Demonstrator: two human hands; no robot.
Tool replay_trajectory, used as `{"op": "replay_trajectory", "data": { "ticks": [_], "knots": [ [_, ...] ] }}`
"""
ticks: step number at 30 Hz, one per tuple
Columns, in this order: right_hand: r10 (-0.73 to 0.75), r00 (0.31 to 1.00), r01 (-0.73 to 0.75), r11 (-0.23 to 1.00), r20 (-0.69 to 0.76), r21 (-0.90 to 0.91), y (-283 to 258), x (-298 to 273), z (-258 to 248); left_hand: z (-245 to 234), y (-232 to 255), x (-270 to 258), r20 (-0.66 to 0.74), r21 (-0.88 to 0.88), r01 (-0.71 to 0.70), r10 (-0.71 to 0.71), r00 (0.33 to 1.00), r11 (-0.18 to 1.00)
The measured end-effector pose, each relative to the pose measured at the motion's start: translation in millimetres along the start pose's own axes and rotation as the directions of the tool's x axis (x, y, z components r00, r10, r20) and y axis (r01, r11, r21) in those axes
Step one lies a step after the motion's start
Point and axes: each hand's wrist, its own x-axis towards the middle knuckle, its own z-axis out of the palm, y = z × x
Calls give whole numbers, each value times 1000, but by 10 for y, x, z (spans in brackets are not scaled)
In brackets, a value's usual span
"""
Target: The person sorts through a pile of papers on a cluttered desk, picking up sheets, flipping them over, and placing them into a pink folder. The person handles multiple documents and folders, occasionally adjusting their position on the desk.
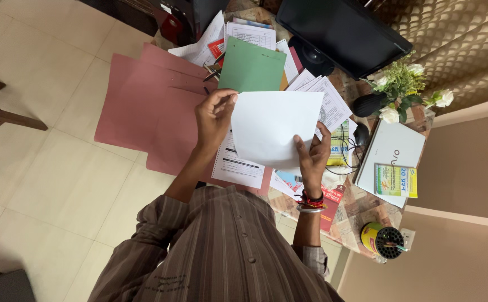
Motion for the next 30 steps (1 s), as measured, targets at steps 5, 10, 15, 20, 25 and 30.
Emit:
{"op": "replay_trajectory", "data": {
  "ticks": [5,10,15,20,25,30],
  "knots": [
    [-5,999,3,999,-33,-46,42,8,-90,-64,-183,70,-3,-103,52,-53,999,993],
    [-591,805,373,444,46,-815,209,115,-57,-36,-166,26,29,-61,138,-136,990,989],
    [-107,994,93,918,-15,-385,282,-54,312,202,-61,-129,42,-95,180,-177,983,979],
    [-143,955,208,947,258,-245,-141,-146,726,330,36,-288,74,-166,251,-242,968,954],
    [-194,945,264,928,263,-263,-346,-127,773,307,16,-279,88,-190,210,-196,977,959],
    [-202,966,249,902,163,-353,-295,-123,718,285,107,-316,266,-172,292,-241,934,941]
  ]
}}
